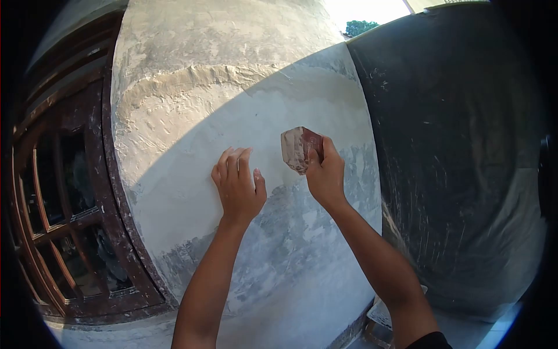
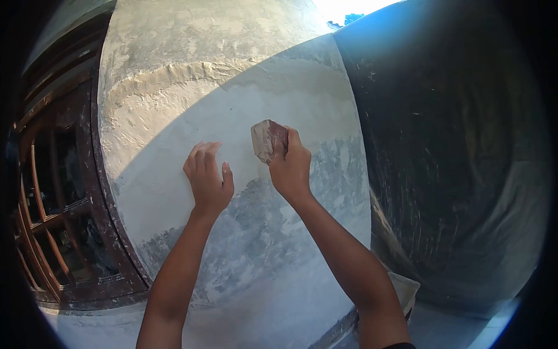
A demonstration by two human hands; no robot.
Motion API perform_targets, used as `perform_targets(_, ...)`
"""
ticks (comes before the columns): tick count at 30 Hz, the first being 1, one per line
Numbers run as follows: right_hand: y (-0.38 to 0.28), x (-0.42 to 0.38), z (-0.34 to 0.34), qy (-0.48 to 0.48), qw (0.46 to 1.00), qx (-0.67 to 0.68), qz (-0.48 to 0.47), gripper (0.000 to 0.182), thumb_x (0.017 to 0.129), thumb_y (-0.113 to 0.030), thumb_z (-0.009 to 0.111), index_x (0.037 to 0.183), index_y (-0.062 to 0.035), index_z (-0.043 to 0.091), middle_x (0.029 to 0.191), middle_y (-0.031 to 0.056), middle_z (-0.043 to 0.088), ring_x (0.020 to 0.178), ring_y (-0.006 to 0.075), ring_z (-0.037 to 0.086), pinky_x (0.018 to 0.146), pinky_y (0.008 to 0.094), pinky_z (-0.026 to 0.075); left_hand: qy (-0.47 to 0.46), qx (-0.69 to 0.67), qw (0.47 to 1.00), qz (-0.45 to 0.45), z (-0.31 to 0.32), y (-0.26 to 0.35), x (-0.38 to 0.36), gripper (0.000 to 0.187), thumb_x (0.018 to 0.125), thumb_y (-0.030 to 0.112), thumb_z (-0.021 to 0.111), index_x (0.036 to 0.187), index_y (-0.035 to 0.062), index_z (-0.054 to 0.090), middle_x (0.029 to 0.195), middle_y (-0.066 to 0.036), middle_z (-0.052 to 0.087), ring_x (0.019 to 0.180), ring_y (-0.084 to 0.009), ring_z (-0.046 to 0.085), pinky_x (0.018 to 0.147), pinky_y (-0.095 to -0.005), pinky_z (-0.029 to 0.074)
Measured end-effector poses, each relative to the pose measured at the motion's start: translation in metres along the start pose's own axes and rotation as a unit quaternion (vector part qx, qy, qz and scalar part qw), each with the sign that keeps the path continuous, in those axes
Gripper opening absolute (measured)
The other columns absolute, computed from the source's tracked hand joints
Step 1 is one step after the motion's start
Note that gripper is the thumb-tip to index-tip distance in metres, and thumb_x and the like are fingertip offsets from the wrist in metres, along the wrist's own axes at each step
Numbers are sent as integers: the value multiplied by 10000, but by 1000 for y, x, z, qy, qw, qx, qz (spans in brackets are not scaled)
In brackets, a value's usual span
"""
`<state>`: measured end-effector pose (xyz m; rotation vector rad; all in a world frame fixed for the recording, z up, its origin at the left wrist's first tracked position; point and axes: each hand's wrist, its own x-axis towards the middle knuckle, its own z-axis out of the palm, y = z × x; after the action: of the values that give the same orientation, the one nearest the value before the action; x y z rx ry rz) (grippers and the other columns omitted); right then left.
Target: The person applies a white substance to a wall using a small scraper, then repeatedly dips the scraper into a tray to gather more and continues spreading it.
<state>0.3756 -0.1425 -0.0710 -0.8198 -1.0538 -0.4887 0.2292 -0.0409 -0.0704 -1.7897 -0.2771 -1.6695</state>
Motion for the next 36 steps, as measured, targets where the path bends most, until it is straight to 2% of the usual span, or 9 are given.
perform_targets(2, 13, 3, -34, -13, 998, -7, 64, 256, 911, 1, 488, 1157, 61, 527, 982, 232, 664, 922, 340, 673, 805, 381, 503, 11, -53, 999, 1, 24, 25, -6, 442, 784, 110, 534, 1220, 45, 497, 1211, -128, 512, 1233, -337, 406, 1011, -482, 270)
perform_targets(8, 56, 8, -133, 7, 992, -110, 67, 250, 905, -2, 502, 1146, 49, 543, 991, 202, 669, 946, 303, 671, 815, 371, 497, 25, -170, 985, -17, 101, 100, -25, 405, 757, 98, 545, 1159, 51, 539, 1155, -118, 536, 1183, -319, 444, 988, -464, 297)
perform_targets(12, 86, 6, -195, 28, 985, -143, 92, 247, 898, -2, 510, 1138, 37, 553, 981, 192, 672, 940, 290, 671, 808, 362, 495, -2, -244, 969, -44, 144, 163, -39, 426, 759, 91, 544, 1182, 41, 517, 1159, -145, 527, 1173, -336, 440, 986, -462, 299)
perform_targets(21, 125, -12, -317, 47, 947, -268, 169, 251, 875, 4, 536, 1123, 12, 571, 955, 164, 675, 872, 235, 664, 773, 331, 490, -33, -418, 903, -94, 214, 307, -79, 416, 791, 157, 551, 1187, 33, 519, 1145, -134, 542, 1136, -318, 461, 956, -452, 323)
perform_targets(25, 161, -42, -361, 58, 936, -279, 206, 259, 864, -1, 551, 1123, 7, 574, 939, 160, 676, 843, 240, 661, 759, 325, 487, -80, -459, 876, -125, 227, 356, -111, 413, 786, 124, 555, 1186, 29, 521, 1123, -137, 559, 1082, -322, 488, 915, -435, 355)
perform_targets(27, 181, -63, -379, 65, 930, -279, 232, 262, 861, -1, 554, 1122, 5, 576, 931, 158, 678, 833, 237, 661, 756, 321, 486, -140, -497, 844, -146, 234, 375, -135, 410, 778, 94, 557, 1181, 26, 523, 1100, -145, 566, 1033, -331, 512, 876, -430, 378)
perform_targets(28, 190, -76, -386, 59, 928, -269, 252, 259, 856, 2, 555, 1113, 4, 585, 924, 152, 681, 827, 231, 661, 751, 315, 486, -140, -491, 847, -145, 238, 383, -147, 389, 772, 68, 564, 1158, 33, 532, 1056, -138, 585, 979, -326, 542, 836, -419, 400)
perform_targets(33, 235, -147, -416, 33, 888, -298, 348, 251, 843, 13, 554, 1088, 1, 608, 899, 138, 689, 812, 217, 661, 735, 301, 486, -262, -530, 786, -179, 250, 415, -221, 347, 774, 45, 571, 1119, 47, 541, 1004, -128, 610, 950, -312, 576, 806, -409, 424)
perform_targets(36, 266, -193, -429, 26, 887, -266, 377, 262, 831, 27, 545, 1082, 5, 614, 907, 150, 690, 828, 220, 668, 733, 302, 489, -316, -540, 755, -194, 259, 432, -275, 336, 775, 34, 573, 1109, 48, 543, 987, -126, 617, 940, -311, 588, 795, -415, 436)
